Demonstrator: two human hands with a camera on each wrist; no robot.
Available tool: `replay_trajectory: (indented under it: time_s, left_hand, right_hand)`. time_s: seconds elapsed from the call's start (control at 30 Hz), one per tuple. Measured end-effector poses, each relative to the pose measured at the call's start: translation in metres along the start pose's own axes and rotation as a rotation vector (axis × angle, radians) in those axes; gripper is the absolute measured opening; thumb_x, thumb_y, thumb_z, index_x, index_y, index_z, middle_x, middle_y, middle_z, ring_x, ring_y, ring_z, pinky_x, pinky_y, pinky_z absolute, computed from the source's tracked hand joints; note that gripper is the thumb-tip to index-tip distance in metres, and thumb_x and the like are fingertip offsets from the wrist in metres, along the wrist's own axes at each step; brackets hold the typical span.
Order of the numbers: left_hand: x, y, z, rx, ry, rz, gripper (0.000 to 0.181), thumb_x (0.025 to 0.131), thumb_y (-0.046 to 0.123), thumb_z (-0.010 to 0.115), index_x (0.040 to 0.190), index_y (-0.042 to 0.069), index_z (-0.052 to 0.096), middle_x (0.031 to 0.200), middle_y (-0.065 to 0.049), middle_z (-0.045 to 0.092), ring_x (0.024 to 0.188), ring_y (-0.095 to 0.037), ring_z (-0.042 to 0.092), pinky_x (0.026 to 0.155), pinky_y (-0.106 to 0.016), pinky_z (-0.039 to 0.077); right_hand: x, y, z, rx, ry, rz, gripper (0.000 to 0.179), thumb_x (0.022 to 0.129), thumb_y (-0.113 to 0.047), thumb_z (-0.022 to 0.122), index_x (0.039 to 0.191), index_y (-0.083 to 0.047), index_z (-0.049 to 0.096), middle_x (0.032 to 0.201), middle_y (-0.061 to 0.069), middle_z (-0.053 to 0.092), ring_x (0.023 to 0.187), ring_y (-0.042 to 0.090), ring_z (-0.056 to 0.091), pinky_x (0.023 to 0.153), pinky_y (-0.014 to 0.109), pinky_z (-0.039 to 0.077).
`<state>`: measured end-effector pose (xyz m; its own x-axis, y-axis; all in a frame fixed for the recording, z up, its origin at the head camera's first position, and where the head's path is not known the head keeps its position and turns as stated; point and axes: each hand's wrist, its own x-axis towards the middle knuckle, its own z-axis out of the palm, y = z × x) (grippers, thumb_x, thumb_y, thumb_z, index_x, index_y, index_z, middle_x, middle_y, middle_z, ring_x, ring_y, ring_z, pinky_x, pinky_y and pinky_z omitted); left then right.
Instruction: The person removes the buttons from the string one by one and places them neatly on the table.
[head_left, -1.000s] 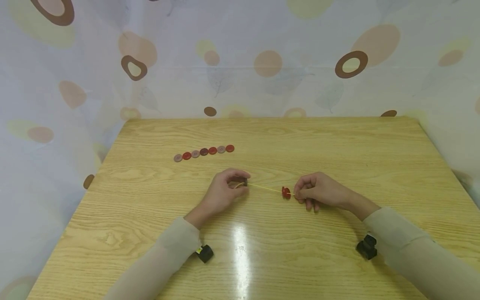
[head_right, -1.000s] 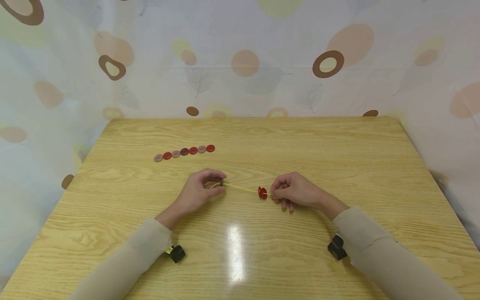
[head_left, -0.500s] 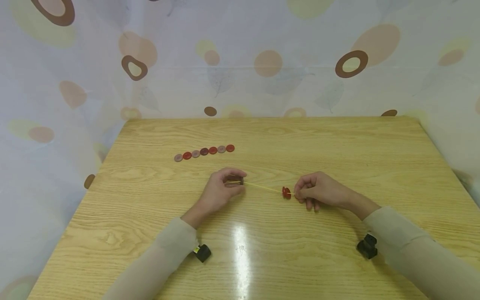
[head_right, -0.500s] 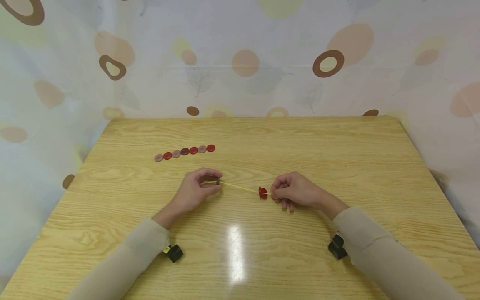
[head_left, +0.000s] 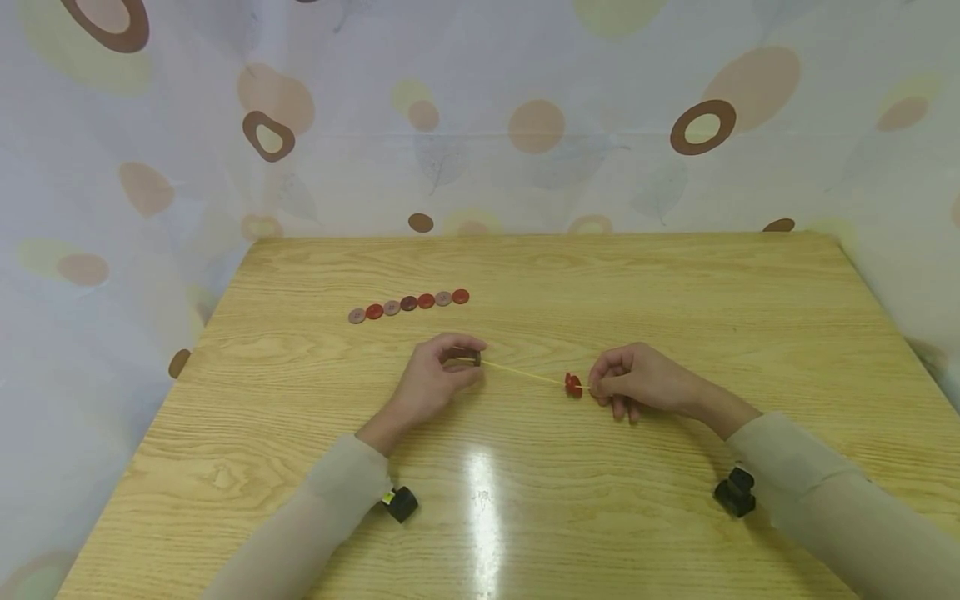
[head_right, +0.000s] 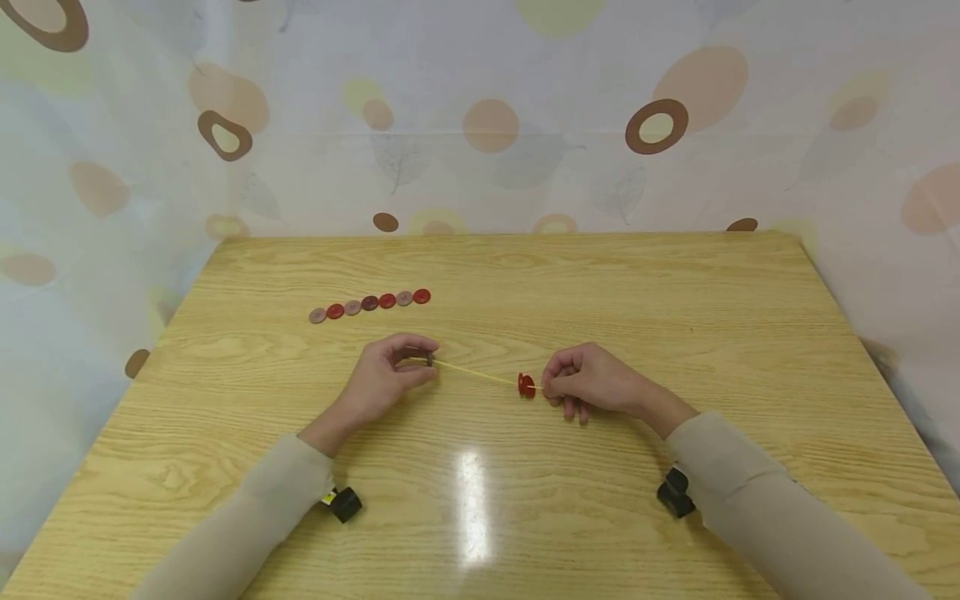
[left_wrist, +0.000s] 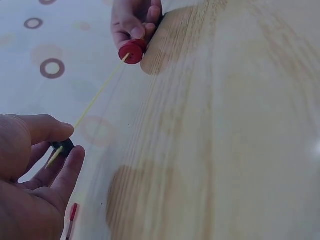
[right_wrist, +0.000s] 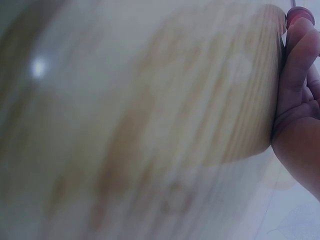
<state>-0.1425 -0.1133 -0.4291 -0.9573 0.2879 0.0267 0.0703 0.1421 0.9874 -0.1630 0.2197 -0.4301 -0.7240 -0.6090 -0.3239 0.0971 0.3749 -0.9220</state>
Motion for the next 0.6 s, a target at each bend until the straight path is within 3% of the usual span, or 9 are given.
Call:
replay_trajectory:
  time_s: [0.6]
  left_hand:
    - [0.0008,-0.0009,-0.0077,0.009,0.029,-0.002,0.033,0.086,-0.014,0.068,0.118,-0.009,0.065,0.122,-0.02,0.062,0.116,-0.035,0.061,0.093,-0.031,0.055]
  right_hand:
    - [-0.0003,0.0001,-0.0008,-0.013,0.004,0.008,0.017,0.099,-0.011,0.062,0.099,0.006,0.063,0.08,0.017,0.066,0.06,0.018,0.063,0.048,0.029,0.054]
